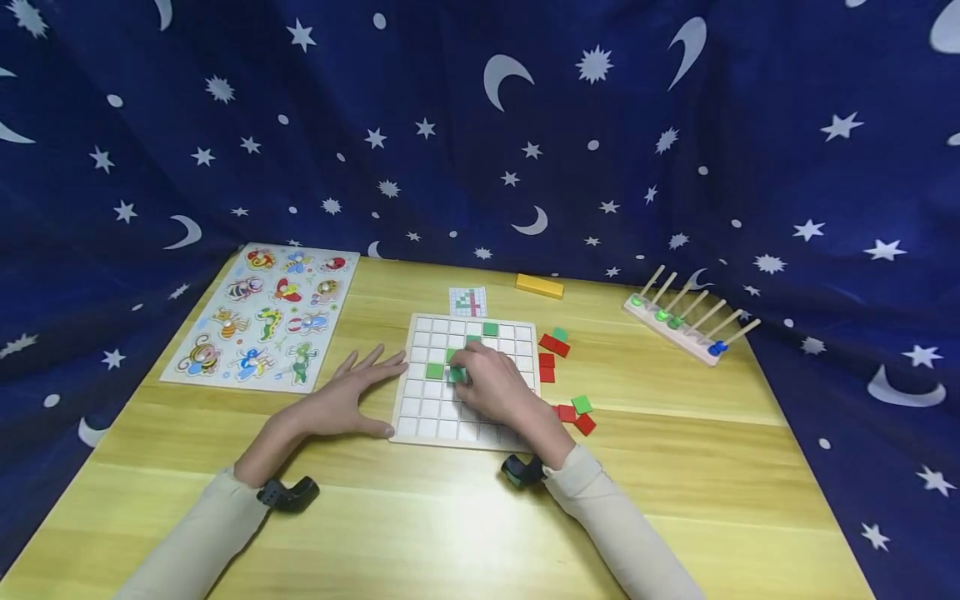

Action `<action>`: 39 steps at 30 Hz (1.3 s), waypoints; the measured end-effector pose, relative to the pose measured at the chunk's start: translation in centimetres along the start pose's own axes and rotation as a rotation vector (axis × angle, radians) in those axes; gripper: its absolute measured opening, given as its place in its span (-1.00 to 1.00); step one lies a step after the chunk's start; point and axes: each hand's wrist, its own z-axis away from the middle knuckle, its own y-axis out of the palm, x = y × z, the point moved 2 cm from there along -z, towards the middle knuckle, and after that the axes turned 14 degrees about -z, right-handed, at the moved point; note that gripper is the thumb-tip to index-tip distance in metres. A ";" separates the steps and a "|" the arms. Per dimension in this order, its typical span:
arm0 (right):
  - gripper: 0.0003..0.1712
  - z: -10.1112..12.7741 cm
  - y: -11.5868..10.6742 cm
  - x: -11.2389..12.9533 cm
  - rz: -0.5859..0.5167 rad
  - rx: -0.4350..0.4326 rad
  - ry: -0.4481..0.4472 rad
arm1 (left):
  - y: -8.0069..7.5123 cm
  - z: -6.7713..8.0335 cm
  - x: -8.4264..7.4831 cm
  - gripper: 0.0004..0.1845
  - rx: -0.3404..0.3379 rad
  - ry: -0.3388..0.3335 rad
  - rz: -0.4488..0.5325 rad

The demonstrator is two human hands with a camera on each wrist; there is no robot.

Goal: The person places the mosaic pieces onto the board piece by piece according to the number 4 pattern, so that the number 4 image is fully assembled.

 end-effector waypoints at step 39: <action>-0.79 -0.6 2.8 1.5 -0.046 0.080 0.003 | 0.1 -0.2 -0.1 0.08 -0.007 0.007 -0.009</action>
